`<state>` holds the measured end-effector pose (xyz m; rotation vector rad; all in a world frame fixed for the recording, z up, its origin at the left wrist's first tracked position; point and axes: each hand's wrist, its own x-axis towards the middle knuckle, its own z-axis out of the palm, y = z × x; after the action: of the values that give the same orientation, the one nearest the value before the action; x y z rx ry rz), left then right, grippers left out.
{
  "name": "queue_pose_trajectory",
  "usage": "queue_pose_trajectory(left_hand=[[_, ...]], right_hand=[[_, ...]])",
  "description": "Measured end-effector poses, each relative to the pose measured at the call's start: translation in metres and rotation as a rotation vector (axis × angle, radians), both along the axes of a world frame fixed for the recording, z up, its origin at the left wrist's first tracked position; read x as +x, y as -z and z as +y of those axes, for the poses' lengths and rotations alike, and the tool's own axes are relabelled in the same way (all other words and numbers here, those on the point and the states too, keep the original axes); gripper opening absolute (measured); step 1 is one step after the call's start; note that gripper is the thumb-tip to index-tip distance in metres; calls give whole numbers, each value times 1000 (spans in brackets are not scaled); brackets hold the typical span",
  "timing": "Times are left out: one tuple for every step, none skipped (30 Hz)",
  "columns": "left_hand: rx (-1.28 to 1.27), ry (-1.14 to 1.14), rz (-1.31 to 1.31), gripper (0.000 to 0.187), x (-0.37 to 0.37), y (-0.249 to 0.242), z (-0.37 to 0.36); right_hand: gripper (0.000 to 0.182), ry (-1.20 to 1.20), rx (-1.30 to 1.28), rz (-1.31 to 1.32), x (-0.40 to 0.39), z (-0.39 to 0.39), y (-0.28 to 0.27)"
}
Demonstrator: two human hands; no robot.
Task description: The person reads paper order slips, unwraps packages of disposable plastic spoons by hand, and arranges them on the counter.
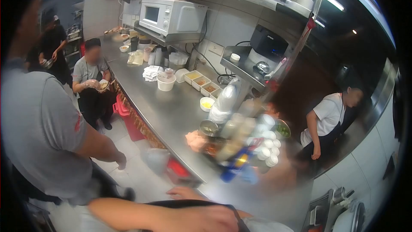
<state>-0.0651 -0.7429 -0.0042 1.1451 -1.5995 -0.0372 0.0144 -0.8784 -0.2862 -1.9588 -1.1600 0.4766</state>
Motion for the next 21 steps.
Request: queue_pose_trajectory(left_hand=[[-44, -28, -2, 31, 9, -7, 12], [-89, -57, -5, 28, 15, -12, 22], [-100, -69, -1, 26, 19, -14, 31], [-113, -82, 4, 25, 22, -16, 38], [-129, -96, 10, 25, 26, -17, 44], [-140, -79, 15, 25, 30, -18, 48], [-149, -66, 23, 24, 33, -18, 51], [-159, -59, 32, 23, 36, -17, 54], [-118, -70, -3, 15, 43, -12, 59], [-81, -91, -38, 11, 53, -5, 66], [-45, -124, -71, 15, 60, 2, 74], [-73, -273, -2, 13, 62, 7, 83], [-99, -418, 67, 12, 61, 13, 92], [-124, -558, 138, 11, 61, 21, 101], [-154, -742, 269, 19, 59, 38, 112], [-160, -991, 356, 26, 53, 62, 125], [-226, -1134, 467, 27, 45, 84, 133], [-296, -1274, 578, 29, 33, 106, 139], [-277, -1403, 653, 26, 17, 127, 144], [-259, -1531, 730, 24, 1, 149, 146], [-276, -1593, 884, 20, -16, 169, 144]], right_hand=[[29, 39, 11, -31, 2, 4, 2], [29, 62, 13, -28, 4, 7, 4], [29, 80, 12, -12, 7, 9, 6], [28, 89, 7, 15, 7, 10, 5], [28, 99, 1, 39, 10, 12, 4], [28, 103, -5, 64, 12, 13, 4], [28, 101, -13, 89, 13, 14, 2], [28, 103, -17, 107, 17, 16, 0], [28, 102, -10, 123, 24, 18, -2], [27, 86, -20, 133, 29, 18, -1], [27, 68, -24, 139, 36, 20, -3], [27, 49, -22, 143, 44, 22, -6], [27, 28, -19, 143, 52, 25, -9], [27, 11, -15, 143, 60, 28, -14], [27, -11, -10, 140, 69, 30, -18], [27, -33, -10, 138, 76, 33, -22], [26, -48, -8, 133, 83, 35, -25], [27, -57, -50, 127, 87, 38, -29], [27, -66, -93, 120, 91, 44, -32], [27, -75, -138, 113, 96, 50, -34], [26, -97, -101, 75, 101, 53, -33]])
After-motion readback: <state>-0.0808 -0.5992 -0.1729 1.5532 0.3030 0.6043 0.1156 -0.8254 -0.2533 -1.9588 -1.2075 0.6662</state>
